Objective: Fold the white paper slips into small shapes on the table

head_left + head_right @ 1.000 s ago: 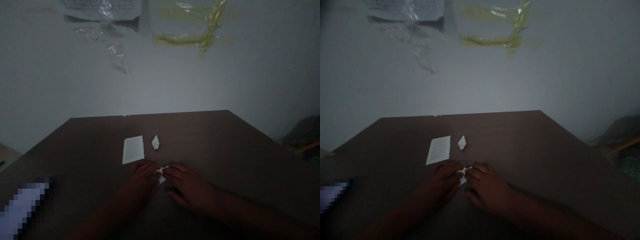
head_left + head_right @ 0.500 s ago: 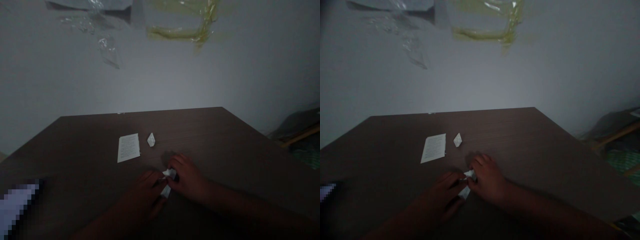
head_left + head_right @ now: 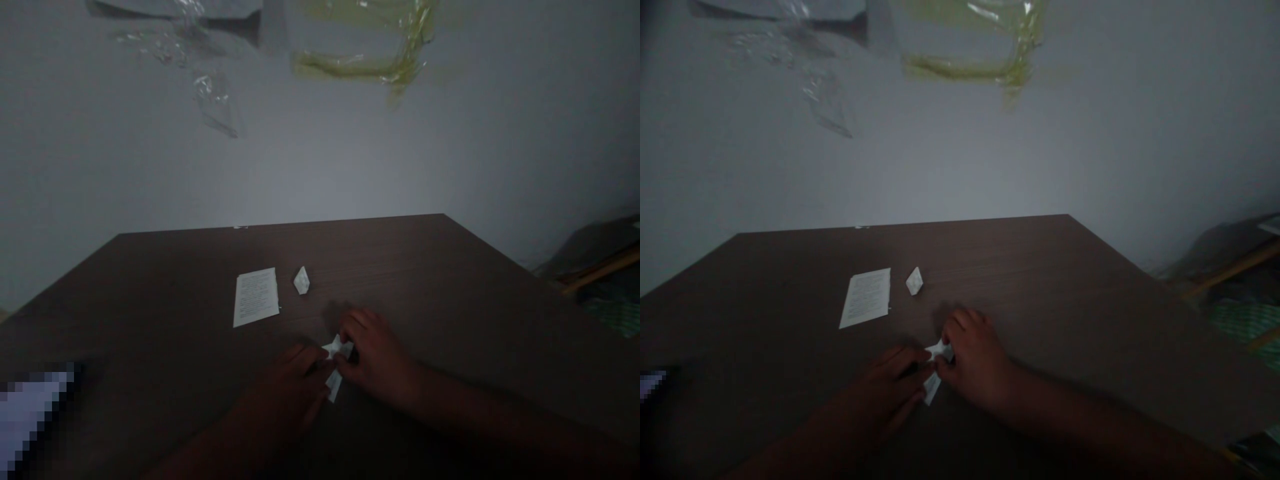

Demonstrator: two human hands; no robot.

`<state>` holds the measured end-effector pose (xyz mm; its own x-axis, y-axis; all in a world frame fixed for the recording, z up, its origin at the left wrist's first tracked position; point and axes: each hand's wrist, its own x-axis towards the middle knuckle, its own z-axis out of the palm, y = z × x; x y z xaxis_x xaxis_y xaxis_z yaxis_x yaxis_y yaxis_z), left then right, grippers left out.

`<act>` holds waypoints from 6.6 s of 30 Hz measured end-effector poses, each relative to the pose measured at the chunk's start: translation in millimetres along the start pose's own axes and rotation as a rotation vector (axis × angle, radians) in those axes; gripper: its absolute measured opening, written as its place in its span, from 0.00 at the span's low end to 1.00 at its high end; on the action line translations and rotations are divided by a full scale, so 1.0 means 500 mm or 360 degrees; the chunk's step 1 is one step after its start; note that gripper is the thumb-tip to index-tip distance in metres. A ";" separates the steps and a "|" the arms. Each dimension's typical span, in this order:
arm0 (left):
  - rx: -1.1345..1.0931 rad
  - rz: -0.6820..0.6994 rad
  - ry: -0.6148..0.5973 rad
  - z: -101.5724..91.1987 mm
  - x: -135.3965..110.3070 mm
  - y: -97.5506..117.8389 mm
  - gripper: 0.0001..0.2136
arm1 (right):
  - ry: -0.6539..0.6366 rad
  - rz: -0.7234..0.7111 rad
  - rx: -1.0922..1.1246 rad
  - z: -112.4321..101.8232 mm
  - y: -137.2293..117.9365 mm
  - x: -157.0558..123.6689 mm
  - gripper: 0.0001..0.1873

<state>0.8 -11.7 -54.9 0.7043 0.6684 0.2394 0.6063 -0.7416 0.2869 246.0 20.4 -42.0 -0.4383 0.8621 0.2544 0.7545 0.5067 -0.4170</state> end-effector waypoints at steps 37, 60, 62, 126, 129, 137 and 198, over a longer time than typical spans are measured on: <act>-0.0463 -0.0127 -0.0084 -0.037 0.025 -0.038 0.15 | -0.0079 0.0031 0.0043 -0.010 -0.028 0.009 0.13; -0.0422 -0.0090 0.0090 -0.028 0.015 -0.023 0.19 | 0.0093 0.0199 0.0075 -0.016 0.039 0.066 0.12; -0.0409 -0.0129 0.0072 -0.038 0.014 -0.017 0.17 | 0.0105 0.0132 0.0178 -0.020 0.049 0.058 0.10; -0.0484 -0.0130 -0.0095 -0.061 -0.004 -0.046 0.29 | -0.0202 -0.0605 -0.0086 -0.004 0.021 0.016 0.05; -0.0419 -0.0148 -0.0023 -0.052 0.005 -0.045 0.21 | -0.0185 -0.0622 -0.0107 -0.002 0.021 0.015 0.03; -0.0278 -0.0162 -0.0031 -0.044 0.002 -0.080 0.12 | -0.0207 -0.0629 -0.0029 -0.013 0.018 0.007 0.09; -0.0620 -0.0476 0.0164 -0.063 0.020 -0.080 0.13 | -0.0470 -0.0664 0.0100 -0.014 -0.012 -0.011 0.36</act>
<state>-28.2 26.4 -34.7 0.4685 0.8653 0.1785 0.5795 -0.4534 0.6772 247.5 12.7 -34.7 -0.8219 0.5476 0.1566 0.4593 0.7998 -0.3865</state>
